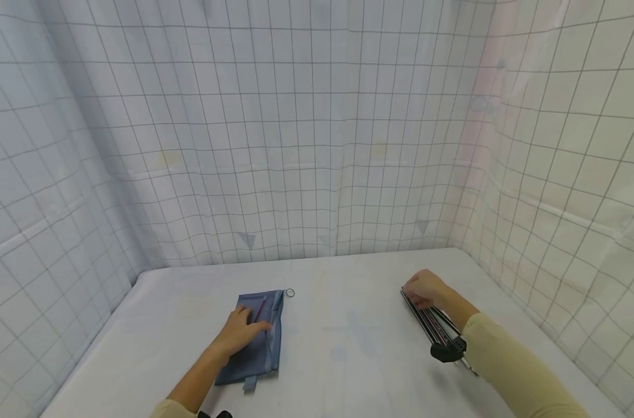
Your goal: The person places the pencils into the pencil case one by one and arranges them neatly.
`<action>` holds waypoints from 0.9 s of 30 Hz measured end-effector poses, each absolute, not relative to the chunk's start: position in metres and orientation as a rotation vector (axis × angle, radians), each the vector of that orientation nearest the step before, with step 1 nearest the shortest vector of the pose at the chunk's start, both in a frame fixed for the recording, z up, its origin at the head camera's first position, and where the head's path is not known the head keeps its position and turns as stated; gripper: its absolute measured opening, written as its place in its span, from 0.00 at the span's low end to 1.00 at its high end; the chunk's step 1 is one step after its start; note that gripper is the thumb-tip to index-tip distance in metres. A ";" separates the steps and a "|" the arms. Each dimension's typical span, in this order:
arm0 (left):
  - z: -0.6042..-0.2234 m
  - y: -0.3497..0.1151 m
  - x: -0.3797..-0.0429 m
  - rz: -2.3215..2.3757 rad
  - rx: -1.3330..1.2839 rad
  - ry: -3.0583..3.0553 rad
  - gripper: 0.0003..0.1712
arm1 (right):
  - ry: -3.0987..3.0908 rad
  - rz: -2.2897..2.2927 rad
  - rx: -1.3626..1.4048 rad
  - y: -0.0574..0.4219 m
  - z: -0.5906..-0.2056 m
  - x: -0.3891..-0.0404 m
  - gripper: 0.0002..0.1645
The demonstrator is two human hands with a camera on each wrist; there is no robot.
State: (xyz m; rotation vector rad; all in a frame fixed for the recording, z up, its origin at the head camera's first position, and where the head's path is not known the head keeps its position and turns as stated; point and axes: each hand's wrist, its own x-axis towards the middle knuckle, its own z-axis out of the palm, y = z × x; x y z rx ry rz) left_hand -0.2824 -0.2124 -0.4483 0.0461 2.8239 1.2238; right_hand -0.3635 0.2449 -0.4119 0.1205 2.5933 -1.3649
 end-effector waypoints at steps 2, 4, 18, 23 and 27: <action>-0.448 -0.212 -0.281 1.228 0.045 2.825 0.52 | 2.616 -1.330 0.120 0.247 -0.416 -0.364 0.21; -0.447 -0.211 -0.280 1.234 0.045 2.824 0.51 | 2.635 -1.310 0.126 0.248 -0.419 -0.364 0.21; -0.449 -0.212 -0.280 1.244 0.059 2.826 0.51 | 2.990 -0.903 -0.061 0.242 -0.432 -0.363 0.19; -0.448 -0.211 -0.279 1.239 0.062 2.824 0.51 | 3.068 -0.738 -0.051 0.239 -0.434 -0.360 0.17; -0.447 -0.211 -0.279 1.241 0.062 2.824 0.51 | 3.073 -0.769 -0.060 0.238 -0.437 -0.362 0.15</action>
